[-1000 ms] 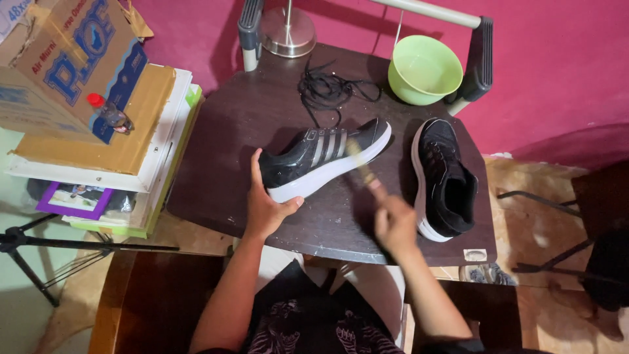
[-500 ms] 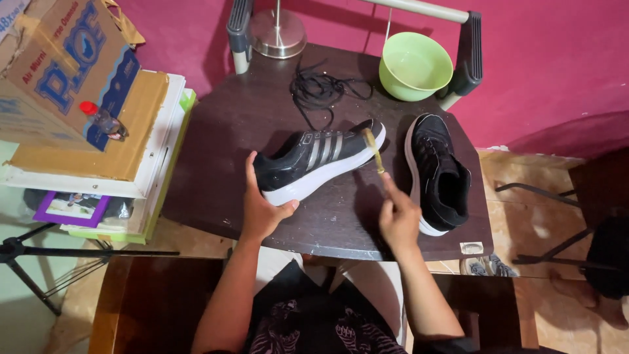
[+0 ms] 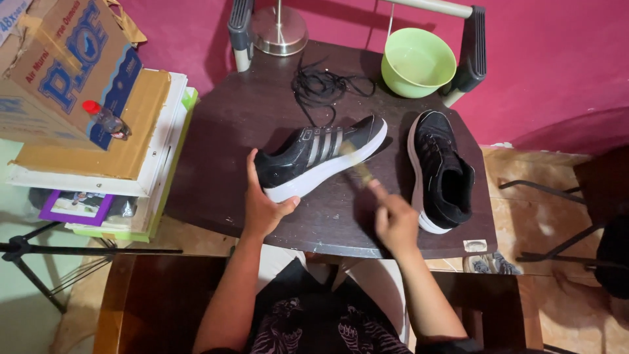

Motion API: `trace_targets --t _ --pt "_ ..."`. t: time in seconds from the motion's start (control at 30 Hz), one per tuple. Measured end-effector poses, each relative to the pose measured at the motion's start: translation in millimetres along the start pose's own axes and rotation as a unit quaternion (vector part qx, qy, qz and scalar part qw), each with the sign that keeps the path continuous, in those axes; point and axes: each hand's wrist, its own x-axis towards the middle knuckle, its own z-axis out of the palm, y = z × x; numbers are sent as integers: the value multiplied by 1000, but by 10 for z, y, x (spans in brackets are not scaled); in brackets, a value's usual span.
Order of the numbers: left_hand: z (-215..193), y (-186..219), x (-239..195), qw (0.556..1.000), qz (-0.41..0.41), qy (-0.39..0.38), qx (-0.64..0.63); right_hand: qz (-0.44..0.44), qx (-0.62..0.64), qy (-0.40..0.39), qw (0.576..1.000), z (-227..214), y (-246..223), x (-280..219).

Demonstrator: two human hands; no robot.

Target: The person cleans a pair of black sneakers with white soles using a toothbrush and water. They repeatedly dip the toothbrush into a green bowl of water and scrub the exterior surfaces of the shoes, including the sides, toe box, and heel area, while holding the shoes on a table.

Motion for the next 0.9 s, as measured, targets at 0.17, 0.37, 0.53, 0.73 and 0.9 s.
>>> trace_targets --t 0.17,0.37,0.53,0.73,0.9 --pt "-31 59 14 1000 3 0 -5 -11 0 -37 999 136 4 -217" --pt "-34 35 11 1000 14 4 -11 3 6 -40 999 137 48 -259" --pt "-7 -2 8 1000 14 3 -6 9 -28 -34 999 68 72 -208" --pt "-31 -3 21 1000 19 -1 -4 20 -61 -31 997 -27 39 -169" --pt "-15 33 -17 1000 19 -4 0 58 69 6 996 68 -385 -86"
